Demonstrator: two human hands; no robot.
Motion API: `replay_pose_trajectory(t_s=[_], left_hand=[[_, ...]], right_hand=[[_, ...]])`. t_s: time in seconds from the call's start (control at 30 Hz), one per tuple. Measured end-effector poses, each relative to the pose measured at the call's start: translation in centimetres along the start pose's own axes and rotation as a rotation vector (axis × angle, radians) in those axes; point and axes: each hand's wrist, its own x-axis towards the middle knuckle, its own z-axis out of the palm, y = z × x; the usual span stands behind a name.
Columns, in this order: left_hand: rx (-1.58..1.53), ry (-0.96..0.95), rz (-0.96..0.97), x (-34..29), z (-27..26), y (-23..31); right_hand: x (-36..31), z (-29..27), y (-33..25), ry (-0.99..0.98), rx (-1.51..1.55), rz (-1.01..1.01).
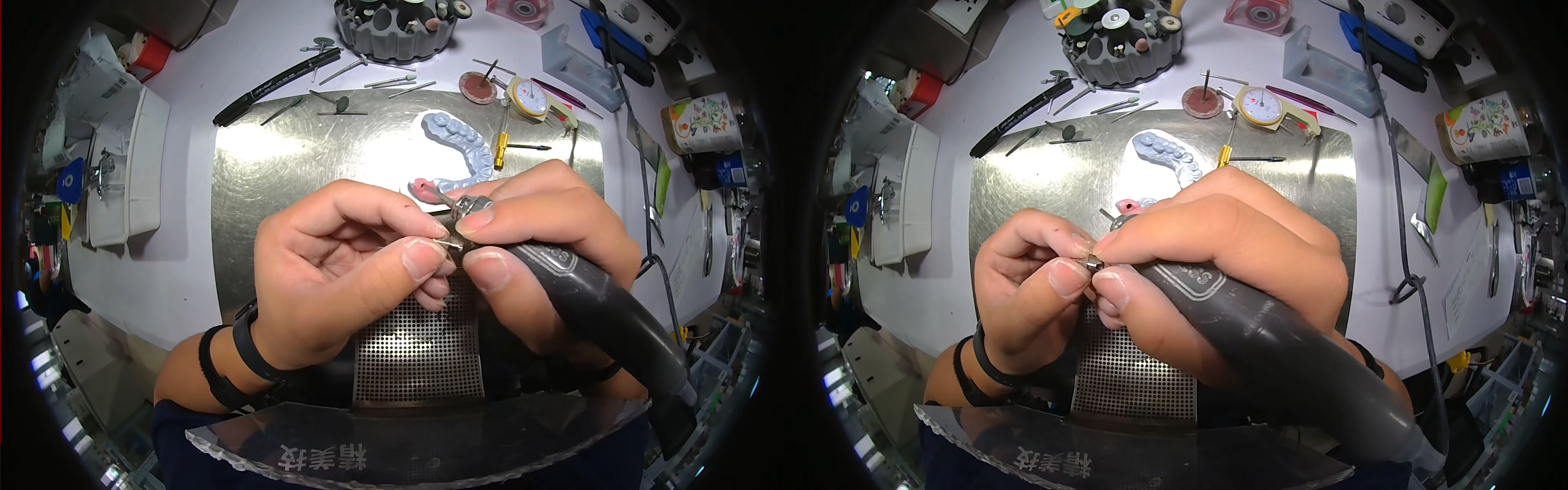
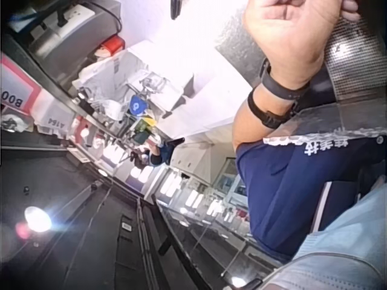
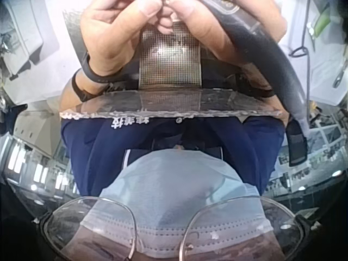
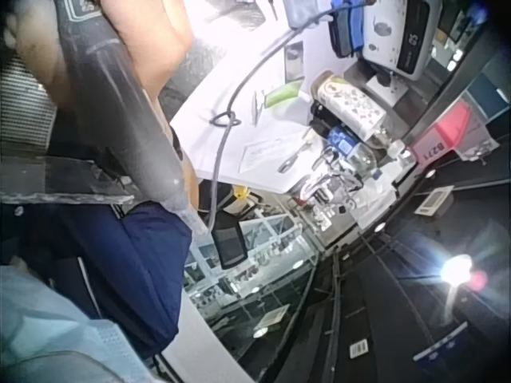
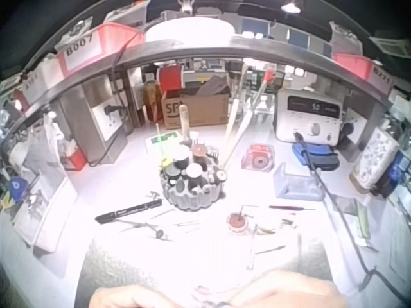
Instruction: The recorder uses a small screwdriver and a rotary tool to adjust a dental mold.
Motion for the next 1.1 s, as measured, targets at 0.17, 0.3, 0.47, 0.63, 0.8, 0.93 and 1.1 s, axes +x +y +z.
replay_pose_trajectory(t_s=[0.17, 0.3, 0.47, 0.63, 0.8, 0.93, 1.1], left_hand=[[-0.043, 0.029, -0.089, -0.1, -0.6, 0.1], [-0.056, -0.004, -0.112, 0.4, -0.5, 0.0], [-0.114, -0.031, -0.137, 0.5, -0.7, 0.0], [-0.268, -0.062, -0.193, 0.4, -1.0, 0.2], [-0.158, 0.028, -0.199, 0.3, -0.1, 0.4], [-0.174, -0.004, -0.180, 0.4, -0.3, -0.1], [-0.298, -0.094, -0.180, 0.5, -1.2, -0.2]], right_hand=[[-0.5, 0.3, -0.9, 0.041, 0.344, 0.166], [-1.2, 1.3, -1.7, 0.141, 0.443, 0.103], [-1.1, 1.2, -1.9, 0.093, 0.473, 0.120], [-1.1, 1.8, -1.4, 0.108, 0.505, 0.079], [-1.2, 1.9, -1.3, 0.103, 0.447, 0.063], [-1.2, 1.7, -1.0, 0.088, 0.438, 0.067], [-1.2, 1.4, -0.8, 0.054, 0.417, 0.044]])
